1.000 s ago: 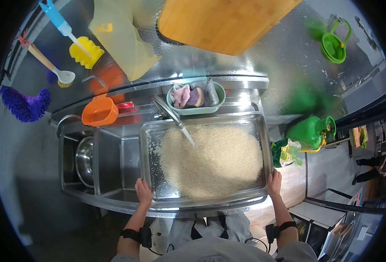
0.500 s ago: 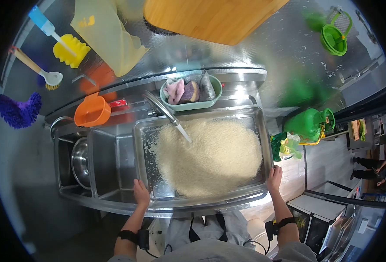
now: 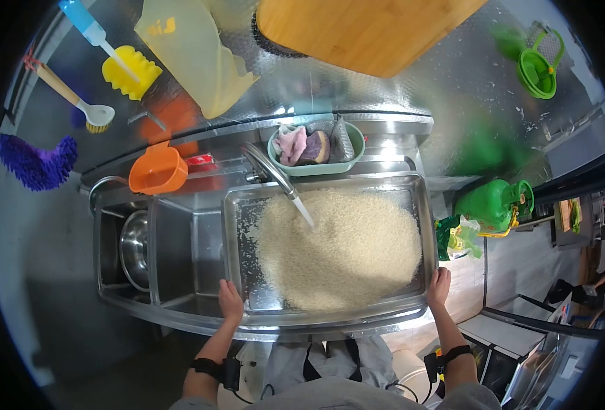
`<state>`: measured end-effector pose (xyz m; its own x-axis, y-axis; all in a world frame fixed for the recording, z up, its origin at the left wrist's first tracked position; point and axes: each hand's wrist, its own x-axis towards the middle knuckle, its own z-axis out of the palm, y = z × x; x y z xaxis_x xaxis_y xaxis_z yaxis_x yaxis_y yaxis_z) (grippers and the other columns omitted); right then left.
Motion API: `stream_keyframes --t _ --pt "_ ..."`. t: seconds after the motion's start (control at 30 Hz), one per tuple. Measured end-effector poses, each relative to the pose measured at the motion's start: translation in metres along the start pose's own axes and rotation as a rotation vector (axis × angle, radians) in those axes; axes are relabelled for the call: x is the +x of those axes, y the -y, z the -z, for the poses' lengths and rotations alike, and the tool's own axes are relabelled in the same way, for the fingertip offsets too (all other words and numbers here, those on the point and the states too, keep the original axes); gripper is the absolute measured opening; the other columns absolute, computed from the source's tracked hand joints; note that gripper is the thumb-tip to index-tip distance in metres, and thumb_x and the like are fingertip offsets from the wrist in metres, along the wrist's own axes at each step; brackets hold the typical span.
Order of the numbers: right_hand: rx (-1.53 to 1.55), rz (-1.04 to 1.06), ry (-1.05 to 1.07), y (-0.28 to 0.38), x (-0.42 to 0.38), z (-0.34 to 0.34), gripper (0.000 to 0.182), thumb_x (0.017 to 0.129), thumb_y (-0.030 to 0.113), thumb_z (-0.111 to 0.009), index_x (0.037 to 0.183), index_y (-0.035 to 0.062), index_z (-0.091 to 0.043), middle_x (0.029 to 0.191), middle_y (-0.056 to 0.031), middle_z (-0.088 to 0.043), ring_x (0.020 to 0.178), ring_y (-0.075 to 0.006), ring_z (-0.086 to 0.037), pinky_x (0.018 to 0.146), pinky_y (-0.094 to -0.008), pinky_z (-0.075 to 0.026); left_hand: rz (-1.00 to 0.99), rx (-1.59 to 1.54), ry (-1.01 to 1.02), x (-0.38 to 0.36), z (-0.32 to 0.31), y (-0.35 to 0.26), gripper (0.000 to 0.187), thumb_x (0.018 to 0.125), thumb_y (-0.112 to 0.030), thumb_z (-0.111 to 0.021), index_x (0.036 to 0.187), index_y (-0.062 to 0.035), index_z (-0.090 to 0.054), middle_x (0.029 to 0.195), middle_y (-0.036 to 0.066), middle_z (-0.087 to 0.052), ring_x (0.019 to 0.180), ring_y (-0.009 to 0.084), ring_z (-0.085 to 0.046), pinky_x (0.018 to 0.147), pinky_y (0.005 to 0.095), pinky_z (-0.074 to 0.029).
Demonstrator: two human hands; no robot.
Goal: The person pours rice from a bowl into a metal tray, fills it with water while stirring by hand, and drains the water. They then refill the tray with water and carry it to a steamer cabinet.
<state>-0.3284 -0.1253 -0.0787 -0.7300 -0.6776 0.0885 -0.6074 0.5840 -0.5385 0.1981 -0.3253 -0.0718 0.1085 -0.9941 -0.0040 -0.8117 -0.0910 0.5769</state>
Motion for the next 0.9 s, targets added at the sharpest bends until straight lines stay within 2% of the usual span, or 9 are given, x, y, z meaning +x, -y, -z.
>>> stream_keyframes --t 0.2,0.83,0.9 --pt "0.01 -0.001 -0.019 -0.0009 -0.0012 -0.0017 0.018 0.087 0.016 -0.045 0.086 -0.0025 -0.042 0.083 -0.018 -0.044 0.08 -0.0344 -0.044 0.073 -0.0419 -0.036 -0.007 0.0 0.014 0.0001 0.0036 -0.0041 0.023 0.093 -0.022 -0.034 0.087 0.0003 -0.04 0.077 0.025 -0.05 0.078 0.0444 -0.048 0.065 0.0484 -0.035" --pt "-0.001 0.012 -0.024 0.0021 -0.001 -0.0009 0.02 0.087 0.017 -0.045 0.087 -0.0029 -0.043 0.083 -0.0191 -0.045 0.08 -0.0351 -0.045 0.074 -0.042 -0.036 0.035 0.033 0.033 0.0022 0.0052 -0.0051 0.025 0.093 -0.022 -0.034 0.084 0.0007 -0.039 0.075 0.026 -0.05 0.075 0.0457 -0.047 0.063 0.0495 -0.034" --pt "-0.003 0.006 -0.022 0.0021 -0.0005 -0.0005 0.019 0.087 0.016 -0.045 0.086 -0.0028 -0.043 0.083 -0.0193 -0.046 0.08 -0.0353 -0.045 0.073 -0.0423 -0.036 -0.009 0.014 0.015 0.0022 0.0031 -0.0026 0.025 0.093 -0.022 -0.034 0.084 0.0006 -0.039 0.075 0.026 -0.05 0.075 0.046 -0.047 0.063 0.05 -0.033"
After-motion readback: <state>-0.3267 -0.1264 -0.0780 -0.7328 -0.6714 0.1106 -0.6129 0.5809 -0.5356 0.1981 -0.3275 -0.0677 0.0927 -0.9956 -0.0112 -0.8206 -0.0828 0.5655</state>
